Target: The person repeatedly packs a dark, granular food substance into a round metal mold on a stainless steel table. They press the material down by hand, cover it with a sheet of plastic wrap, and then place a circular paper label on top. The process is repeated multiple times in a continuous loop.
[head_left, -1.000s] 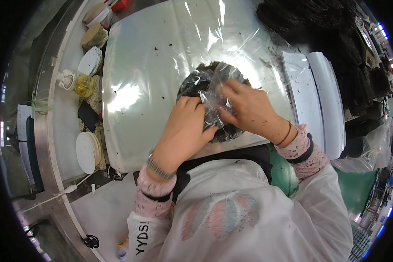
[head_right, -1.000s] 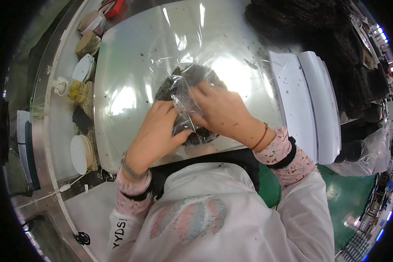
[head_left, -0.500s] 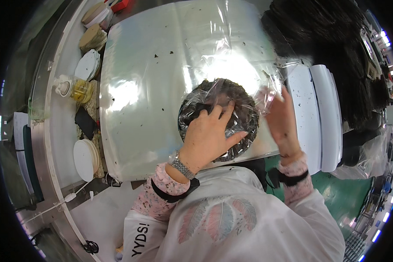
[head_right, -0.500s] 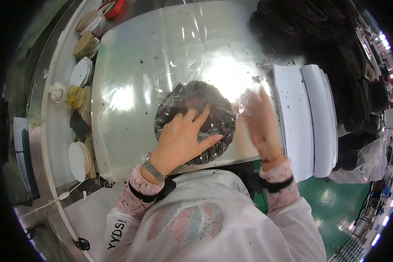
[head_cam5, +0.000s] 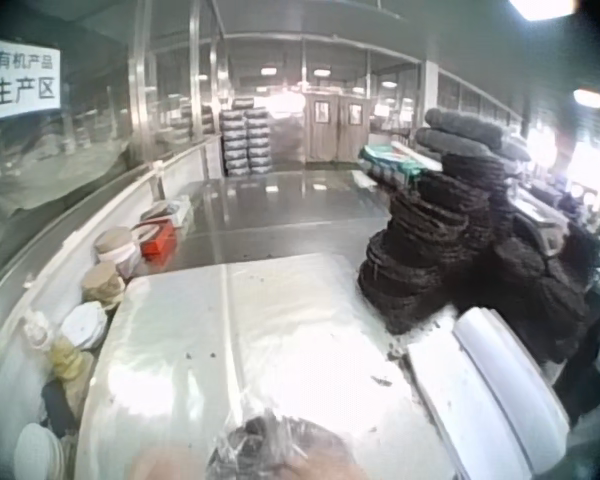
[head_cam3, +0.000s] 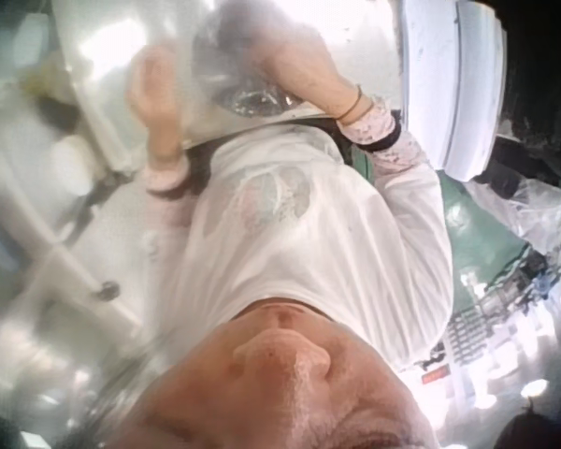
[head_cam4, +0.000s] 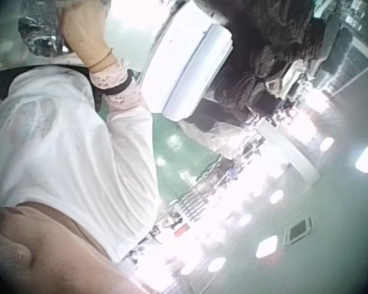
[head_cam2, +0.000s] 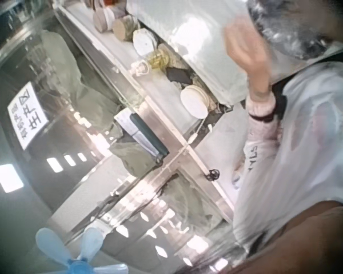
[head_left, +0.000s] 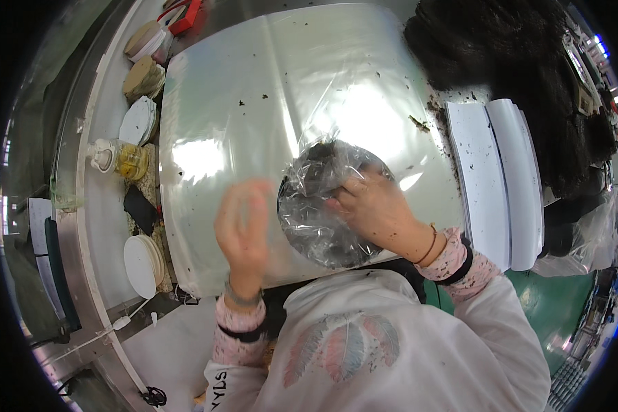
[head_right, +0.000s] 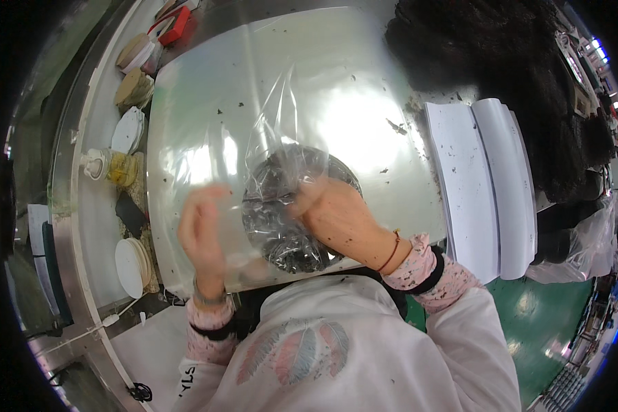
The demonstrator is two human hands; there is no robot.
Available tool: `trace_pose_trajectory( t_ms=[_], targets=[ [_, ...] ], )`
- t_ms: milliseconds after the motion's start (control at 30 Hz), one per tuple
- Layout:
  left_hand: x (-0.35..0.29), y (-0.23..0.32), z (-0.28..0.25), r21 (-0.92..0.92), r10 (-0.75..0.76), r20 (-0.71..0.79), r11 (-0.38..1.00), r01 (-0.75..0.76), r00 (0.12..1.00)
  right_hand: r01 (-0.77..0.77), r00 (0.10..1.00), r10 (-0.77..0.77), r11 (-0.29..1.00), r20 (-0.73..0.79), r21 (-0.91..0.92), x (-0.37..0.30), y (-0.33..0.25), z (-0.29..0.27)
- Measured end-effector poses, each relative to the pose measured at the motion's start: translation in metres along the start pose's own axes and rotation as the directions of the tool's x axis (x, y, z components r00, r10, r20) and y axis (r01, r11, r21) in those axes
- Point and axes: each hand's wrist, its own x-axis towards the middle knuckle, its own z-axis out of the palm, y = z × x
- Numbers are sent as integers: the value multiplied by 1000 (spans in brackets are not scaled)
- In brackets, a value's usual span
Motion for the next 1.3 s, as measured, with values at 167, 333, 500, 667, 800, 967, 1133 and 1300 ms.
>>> trace_pose_trajectory(
  t_ms=[167, 333, 500, 667, 800, 967, 1133, 1300],
  targets=[
    [93, 12, 23, -219, 44, 138, 976, -12, 989, 84, 996, -83, 995, -21, 60, 4, 0, -14],
    [76, 16, 26, 322, 396, 483, 750, -579, 781, 82, 992, -97, 981, 81, 174, 2, 11, -13],
    [55, -1, 46, 383, 327, 380, 796, -469, 866, 11, 998, -19, 993, 62, 116, 1, 8, -4],
    [55, -10, 52, 505, 160, 364, 794, -339, 918, 89, 995, -63, 904, -75, 418, -5, 12, -18],
    [55, -2, 48, 487, 139, 436, 795, -363, 889, -168, 964, 261, 735, -46, 657, -19, 5, -46],
    [61, 0, 27, 153, 117, 424, 968, -199, 898, -168, 966, 232, 898, -111, 407, 0, 12, -21],
    [25, -1, 17, 348, 274, 455, 821, -453, 847, -73, 991, 79, 995, -109, 63, 9, 9, -3],
    [19, 0, 46, 630, 221, 397, 641, -439, 891, -22, 963, 144, 885, -229, 464, 0, 6, -23]
  ],
)
